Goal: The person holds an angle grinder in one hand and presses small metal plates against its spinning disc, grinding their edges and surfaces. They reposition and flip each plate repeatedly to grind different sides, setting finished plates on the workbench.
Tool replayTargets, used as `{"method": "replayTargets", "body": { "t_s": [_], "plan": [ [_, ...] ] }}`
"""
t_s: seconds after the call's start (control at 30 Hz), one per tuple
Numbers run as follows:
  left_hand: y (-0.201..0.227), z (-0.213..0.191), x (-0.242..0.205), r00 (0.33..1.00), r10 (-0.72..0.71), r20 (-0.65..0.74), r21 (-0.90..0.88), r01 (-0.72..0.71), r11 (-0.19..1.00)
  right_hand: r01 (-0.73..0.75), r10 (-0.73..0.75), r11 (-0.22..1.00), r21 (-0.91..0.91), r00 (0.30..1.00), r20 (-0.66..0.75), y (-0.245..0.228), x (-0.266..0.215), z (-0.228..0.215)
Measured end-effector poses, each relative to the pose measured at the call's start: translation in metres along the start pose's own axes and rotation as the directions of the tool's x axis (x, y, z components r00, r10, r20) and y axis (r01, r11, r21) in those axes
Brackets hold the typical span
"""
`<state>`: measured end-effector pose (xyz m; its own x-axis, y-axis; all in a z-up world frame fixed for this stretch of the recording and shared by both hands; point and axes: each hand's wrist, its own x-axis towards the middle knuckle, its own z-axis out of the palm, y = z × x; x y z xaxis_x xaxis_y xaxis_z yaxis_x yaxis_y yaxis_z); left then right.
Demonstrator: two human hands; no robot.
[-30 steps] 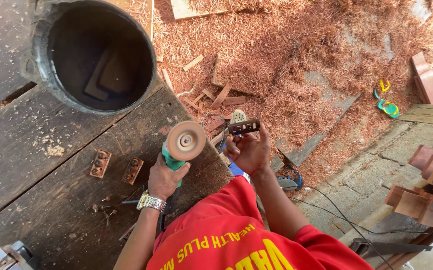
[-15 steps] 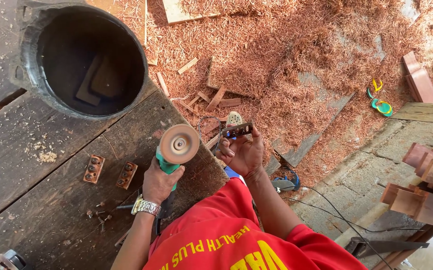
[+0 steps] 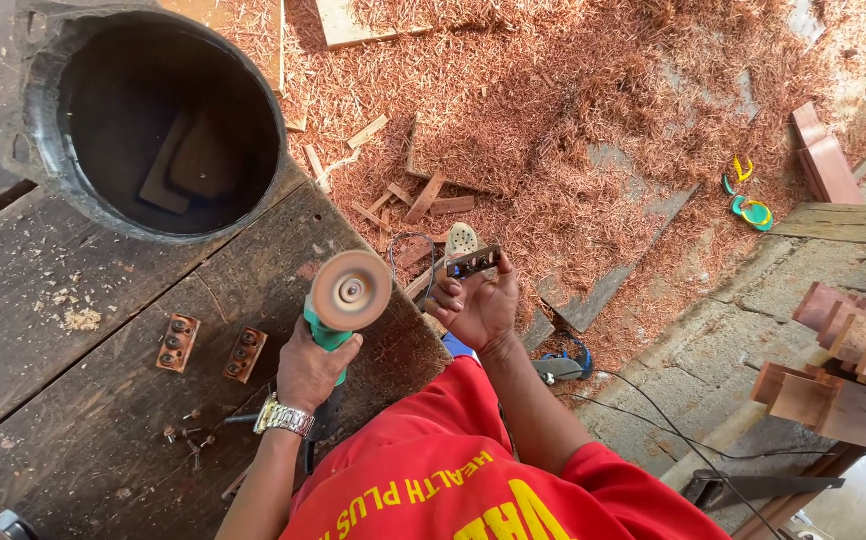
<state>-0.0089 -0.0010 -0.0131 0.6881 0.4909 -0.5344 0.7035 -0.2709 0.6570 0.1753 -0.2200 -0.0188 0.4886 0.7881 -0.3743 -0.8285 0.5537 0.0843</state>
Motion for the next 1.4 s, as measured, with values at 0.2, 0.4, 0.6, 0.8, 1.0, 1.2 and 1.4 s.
{"method": "replayTargets", "body": {
  "t_s": [0.2,0.4,0.6,0.8,1.0,1.2,1.4],
  "plan": [
    [0.005,-0.001,-0.001,0.997,-0.069,0.028,0.018,0.069,0.997,0.084,-0.083,0.996,-0.025,0.996,0.009,-0.001,0.007,-0.037],
    [0.006,-0.001,0.0,0.998,-0.062,0.028,0.067,0.06,0.996,0.099,-0.098,0.995,0.003,0.988,-0.122,-0.005,0.009,-0.056],
    [0.007,-0.002,0.0,0.998,-0.057,0.016,0.057,0.056,0.997,0.137,-0.15,0.989,-0.062,0.922,-0.356,-0.009,0.012,-0.076],
    [0.009,-0.002,-0.002,1.0,-0.026,0.016,0.094,0.025,0.995,0.142,-0.194,0.979,-0.144,0.861,-0.47,-0.015,0.01,-0.09],
    [0.008,-0.001,-0.002,1.0,-0.027,-0.002,0.055,0.027,0.998,0.189,-0.237,0.971,-0.145,0.827,-0.51,-0.017,0.014,-0.101],
    [0.008,-0.001,-0.002,0.997,-0.08,0.021,0.037,0.079,0.996,0.266,-0.305,0.952,-0.15,0.811,-0.5,-0.018,0.025,-0.108],
    [0.008,-0.001,-0.001,0.994,-0.107,0.021,0.048,0.106,0.993,0.304,-0.333,0.941,-0.148,0.76,-0.559,-0.023,0.033,-0.103]
  ]
}}
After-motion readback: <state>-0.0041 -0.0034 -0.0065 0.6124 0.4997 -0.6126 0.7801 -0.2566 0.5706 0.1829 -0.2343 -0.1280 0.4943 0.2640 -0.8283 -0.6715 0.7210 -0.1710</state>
